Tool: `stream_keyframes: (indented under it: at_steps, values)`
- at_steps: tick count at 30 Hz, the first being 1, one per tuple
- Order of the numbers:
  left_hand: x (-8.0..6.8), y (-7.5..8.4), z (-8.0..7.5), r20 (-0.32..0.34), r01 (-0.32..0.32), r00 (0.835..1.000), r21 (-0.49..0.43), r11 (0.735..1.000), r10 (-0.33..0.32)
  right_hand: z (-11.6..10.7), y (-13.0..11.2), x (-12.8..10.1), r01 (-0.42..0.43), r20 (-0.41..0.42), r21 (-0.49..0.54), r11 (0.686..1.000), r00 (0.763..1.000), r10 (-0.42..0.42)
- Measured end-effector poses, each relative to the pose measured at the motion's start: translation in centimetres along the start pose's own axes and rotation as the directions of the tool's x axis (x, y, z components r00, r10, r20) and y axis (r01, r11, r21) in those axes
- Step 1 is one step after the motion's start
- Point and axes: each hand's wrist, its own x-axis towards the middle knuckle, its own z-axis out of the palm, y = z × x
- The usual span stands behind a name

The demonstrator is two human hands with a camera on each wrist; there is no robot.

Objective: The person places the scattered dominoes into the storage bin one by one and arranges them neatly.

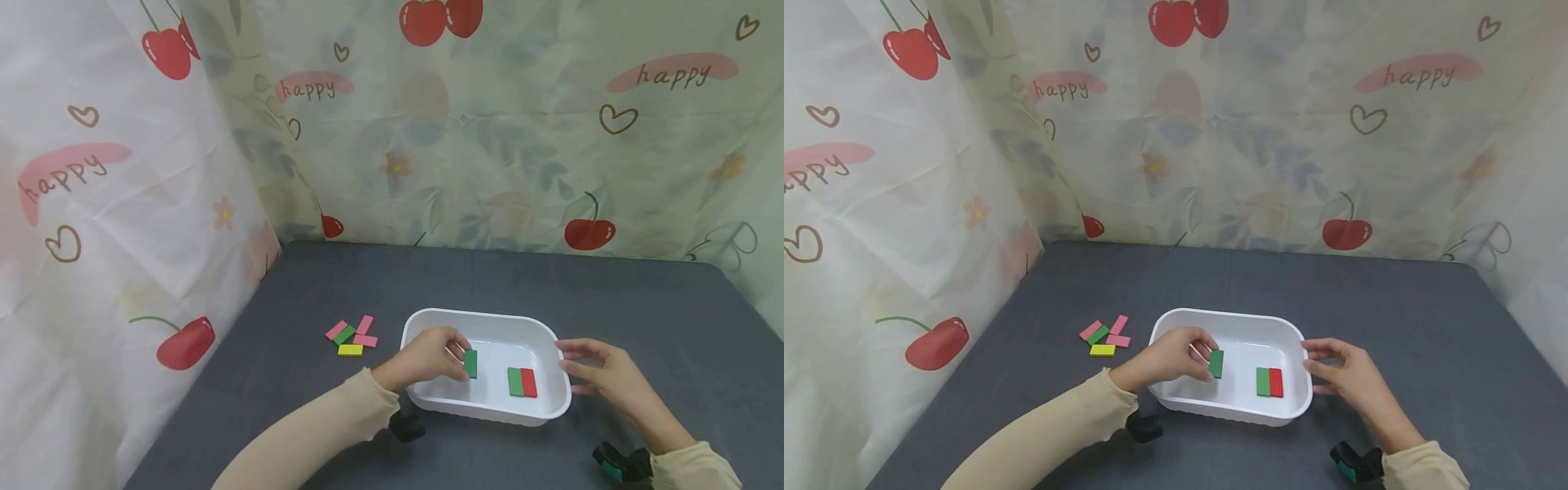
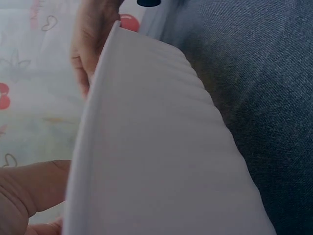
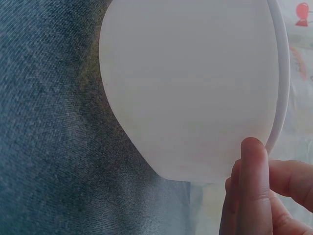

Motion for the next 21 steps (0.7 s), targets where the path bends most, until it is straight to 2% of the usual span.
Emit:
stream_keyframes:
  at_steps: [8, 15, 21]
  values:
    - [1.2, -0.2, 1.0, -0.001, 0.024, 1.0, 0.094, 0.995, -0.024, -0.2, 0.0, 0.0, -0.002, 0.002, -0.006, 1.0, 1.0, 0.002]
    - [1.5, -0.2, 1.3, -0.01, 0.048, 0.999, 0.167, 0.985, -0.047, -0.1, 0.0, -0.1, 0.004, 0.008, 0.0, 1.0, 1.0, -0.004]
    - [1.7, -0.6, 1.6, 0.003, 0.056, 0.998, 0.182, 0.982, -0.058, -0.1, 0.0, -0.1, 0.012, 0.009, -0.002, 1.0, 1.0, -0.012]
